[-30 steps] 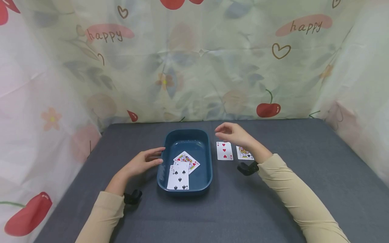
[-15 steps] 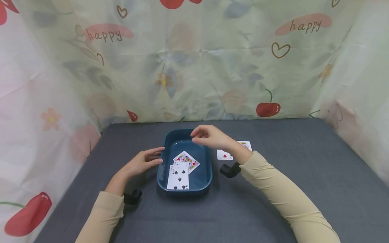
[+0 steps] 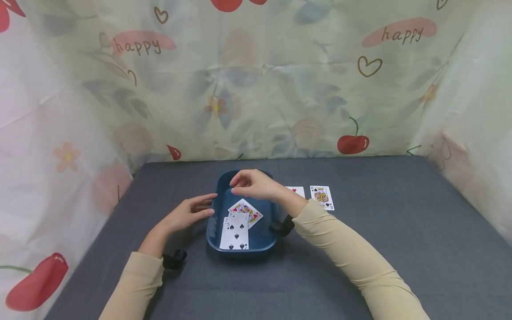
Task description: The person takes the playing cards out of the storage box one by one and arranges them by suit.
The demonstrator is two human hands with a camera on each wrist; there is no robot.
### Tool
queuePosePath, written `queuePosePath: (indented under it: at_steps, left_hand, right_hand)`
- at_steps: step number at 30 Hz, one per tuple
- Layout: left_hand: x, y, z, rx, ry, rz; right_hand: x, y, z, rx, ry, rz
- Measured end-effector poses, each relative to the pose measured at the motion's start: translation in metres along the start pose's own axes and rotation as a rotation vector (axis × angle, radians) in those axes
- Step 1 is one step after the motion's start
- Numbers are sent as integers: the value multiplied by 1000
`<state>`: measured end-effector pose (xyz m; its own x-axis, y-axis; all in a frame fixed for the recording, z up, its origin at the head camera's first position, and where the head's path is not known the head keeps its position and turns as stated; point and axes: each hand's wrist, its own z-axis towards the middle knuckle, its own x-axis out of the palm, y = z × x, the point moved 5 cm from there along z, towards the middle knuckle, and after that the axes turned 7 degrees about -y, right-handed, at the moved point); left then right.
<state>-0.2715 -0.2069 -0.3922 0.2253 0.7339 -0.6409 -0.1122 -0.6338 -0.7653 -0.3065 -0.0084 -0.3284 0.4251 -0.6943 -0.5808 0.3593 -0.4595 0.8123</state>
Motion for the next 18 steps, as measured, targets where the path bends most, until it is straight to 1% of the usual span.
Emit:
queuePosePath:
  at_steps: [4, 9, 14, 18]
  left_hand:
    - [0, 0, 0, 17, 4, -9]
    - [0, 1, 1, 21, 4, -16]
    - [0, 1, 1, 32, 0, -16]
    - [0, 2, 1, 25, 1, -14]
  right_hand:
    - [11, -2, 7, 15, 18, -68]
    - [27, -10, 14, 64, 94, -142]
    - [41, -21, 19, 129, 188, -145]
    - [48, -27, 21, 158, 229, -142]
